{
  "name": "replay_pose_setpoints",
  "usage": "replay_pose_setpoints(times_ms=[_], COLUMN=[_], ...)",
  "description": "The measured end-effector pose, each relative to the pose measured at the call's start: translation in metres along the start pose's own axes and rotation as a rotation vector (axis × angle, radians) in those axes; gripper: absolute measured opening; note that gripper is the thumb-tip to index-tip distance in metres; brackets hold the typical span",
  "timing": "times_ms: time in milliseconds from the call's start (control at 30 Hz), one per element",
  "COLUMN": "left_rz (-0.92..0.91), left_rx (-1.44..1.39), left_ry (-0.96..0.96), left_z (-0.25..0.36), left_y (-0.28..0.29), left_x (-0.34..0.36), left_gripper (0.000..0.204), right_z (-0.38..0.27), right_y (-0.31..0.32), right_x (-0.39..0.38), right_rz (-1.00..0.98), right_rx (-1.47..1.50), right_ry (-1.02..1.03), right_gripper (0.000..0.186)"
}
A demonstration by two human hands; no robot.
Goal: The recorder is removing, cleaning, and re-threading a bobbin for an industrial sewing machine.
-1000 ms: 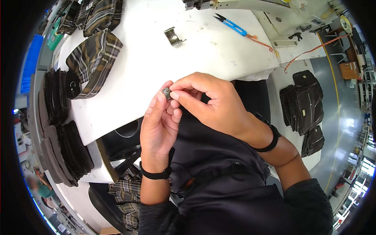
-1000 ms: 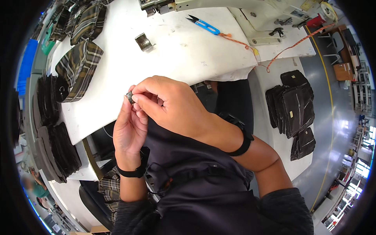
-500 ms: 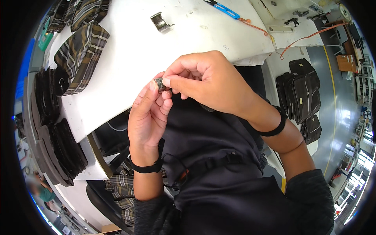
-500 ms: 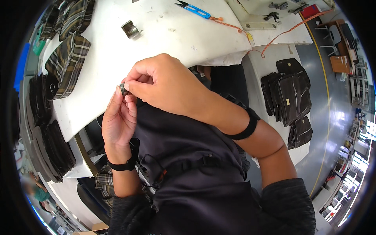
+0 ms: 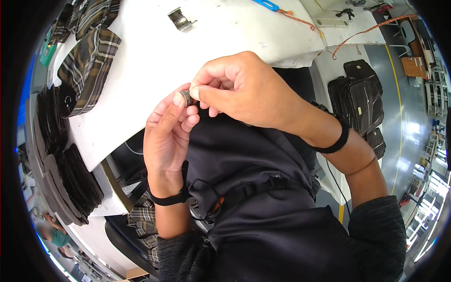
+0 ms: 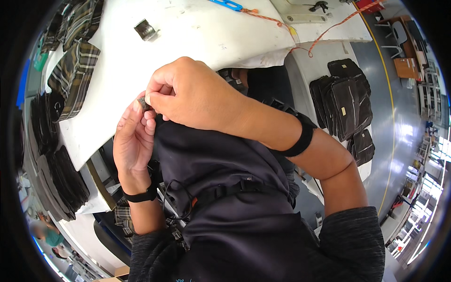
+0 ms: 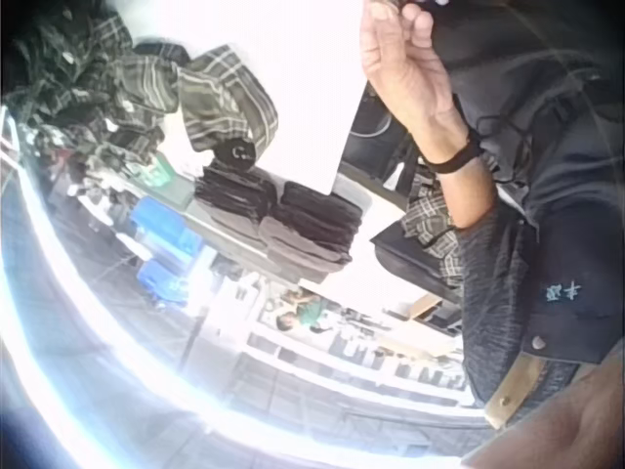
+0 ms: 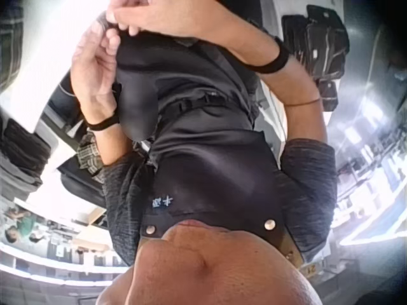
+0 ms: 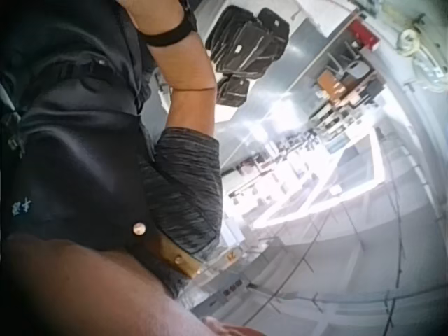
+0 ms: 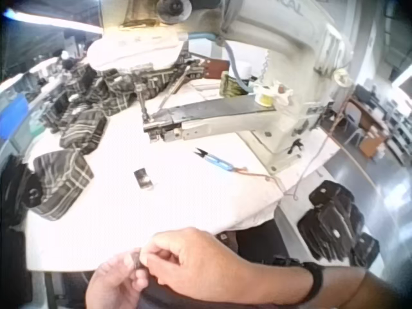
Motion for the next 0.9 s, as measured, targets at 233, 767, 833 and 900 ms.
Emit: replay_pose_setpoints(times_ms=[233, 767, 833, 900], left_rz=[0.061, -0.142, -0.231, -0.244], left_rx=[0.058, -0.614, -0.774, -0.751], left_ry=[-0.137, 0.109, 0.148, 0.124], left_z=[-0.001, 0.004, 0.007, 0.009], left_y=[-0.005, 0.011, 0.013, 0.010], left_x=[-0.001, 0.003, 0.003, 0.003], left_gripper=[0.034, 0.035, 0.033, 0.032], right_z=[0.010, 0.002, 0.003, 0.006], right_y=[-0.013, 0.020, 0.051, 0.091], right_x=[0.000, 0.010, 0.027, 0.053], right_rz=[0.040, 0.539, 0.698, 0.959], right_rx=[0.241, -0.433, -0.662, -0.956], right_ry=[0.005, 0.398, 0.481, 0.678], right_gripper=[0.013, 0.019, 0.016, 0.019])
Point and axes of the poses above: each hand's wrist, its own x-axis towards the middle knuckle, its own y-axis out of the back of the hand, z = x × y, the point moved 1 cm from there along x, towards the middle knuckle, and after that the axes turned 14 degrees about -y, right-handed, at the moved point
